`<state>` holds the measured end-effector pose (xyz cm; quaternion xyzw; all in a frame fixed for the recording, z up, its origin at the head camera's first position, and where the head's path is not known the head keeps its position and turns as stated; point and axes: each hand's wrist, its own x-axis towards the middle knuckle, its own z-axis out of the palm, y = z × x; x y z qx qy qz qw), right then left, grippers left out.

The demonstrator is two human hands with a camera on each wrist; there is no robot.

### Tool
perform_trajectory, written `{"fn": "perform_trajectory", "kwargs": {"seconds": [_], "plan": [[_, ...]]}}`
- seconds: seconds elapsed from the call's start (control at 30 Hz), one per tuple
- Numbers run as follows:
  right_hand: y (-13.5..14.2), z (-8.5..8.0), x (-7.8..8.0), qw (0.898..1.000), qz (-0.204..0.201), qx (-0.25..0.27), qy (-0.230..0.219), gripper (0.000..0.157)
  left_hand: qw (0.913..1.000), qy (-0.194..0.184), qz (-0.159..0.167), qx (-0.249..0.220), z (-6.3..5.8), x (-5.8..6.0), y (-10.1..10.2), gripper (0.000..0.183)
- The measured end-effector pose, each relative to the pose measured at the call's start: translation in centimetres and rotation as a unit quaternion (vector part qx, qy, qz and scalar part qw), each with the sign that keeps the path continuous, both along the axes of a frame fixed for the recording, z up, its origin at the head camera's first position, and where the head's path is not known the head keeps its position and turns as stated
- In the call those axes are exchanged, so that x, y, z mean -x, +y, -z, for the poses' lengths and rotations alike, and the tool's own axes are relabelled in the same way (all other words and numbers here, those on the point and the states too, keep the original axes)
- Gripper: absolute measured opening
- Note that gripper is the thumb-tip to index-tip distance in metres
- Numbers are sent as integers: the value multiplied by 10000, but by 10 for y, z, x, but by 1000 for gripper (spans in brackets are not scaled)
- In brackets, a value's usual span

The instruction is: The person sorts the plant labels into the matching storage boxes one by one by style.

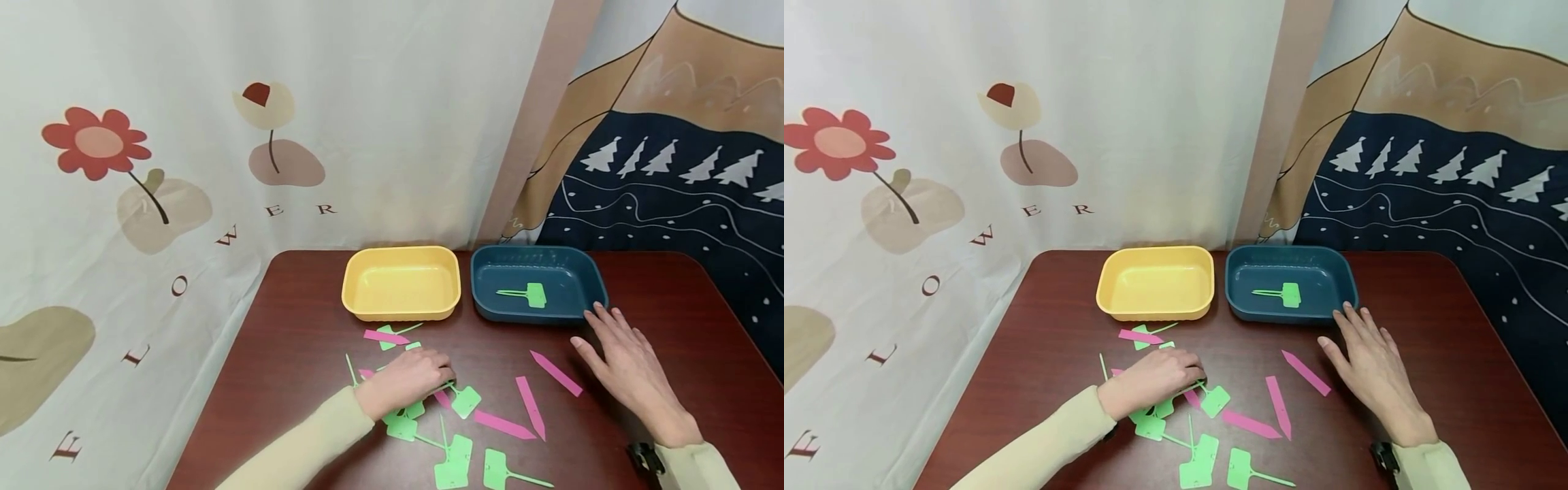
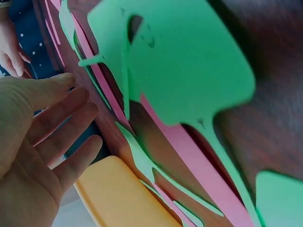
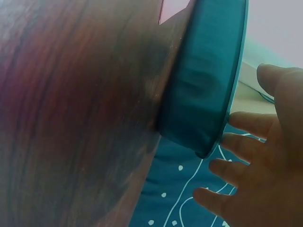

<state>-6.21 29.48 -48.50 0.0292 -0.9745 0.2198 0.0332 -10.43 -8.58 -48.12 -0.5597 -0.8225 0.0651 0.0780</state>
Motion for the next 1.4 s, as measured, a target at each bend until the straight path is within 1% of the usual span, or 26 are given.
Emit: {"fn": "perform_trajectory", "kwargs": {"seconds": [0.1, 0.23, 0.3, 0.5, 0.6, 0.83, 1.0, 1.3, 1.4], "plan": [[1, 0, 0, 10000, 11, 5, 0, 74, 10000, -29, -58, 21, 1, 3, 0, 15], [2, 0, -1, 10000, 35, 21, 22, 74, 10000, -34, 4, 17, 2, 7, 2, 15], [2, 0, 0, 10000, 41, 35, 24, 75, 10000, 26, 25, 53, 2, 8, 2, 15], [-1, 1, 0, 10000, 19, 5, -13, 81, 9980, 532, 51, 347, 3, 9, 1, 15], [-1, 1, 0, 10000, 8, -38, -64, 83, 9971, 639, 102, 408, 3, 9, 1, 17], [-1, 2, -1, 9999, -22, -38, -120, 82, 9974, 549, 240, 405, 1, 13, 5, 25], [-1, 2, -1, 9999, -20, -31, -122, 83, 9967, 576, 309, 487, 3, 16, 6, 23], [-1, 2, 0, 9998, -7, -21, -178, 83, 9970, 497, 194, 553, 3, 17, 9, 17], [-1, 1, 0, 9998, 0, -26, -220, 83, 9979, 460, 175, 428, 2, 19, 9, 14]]}}
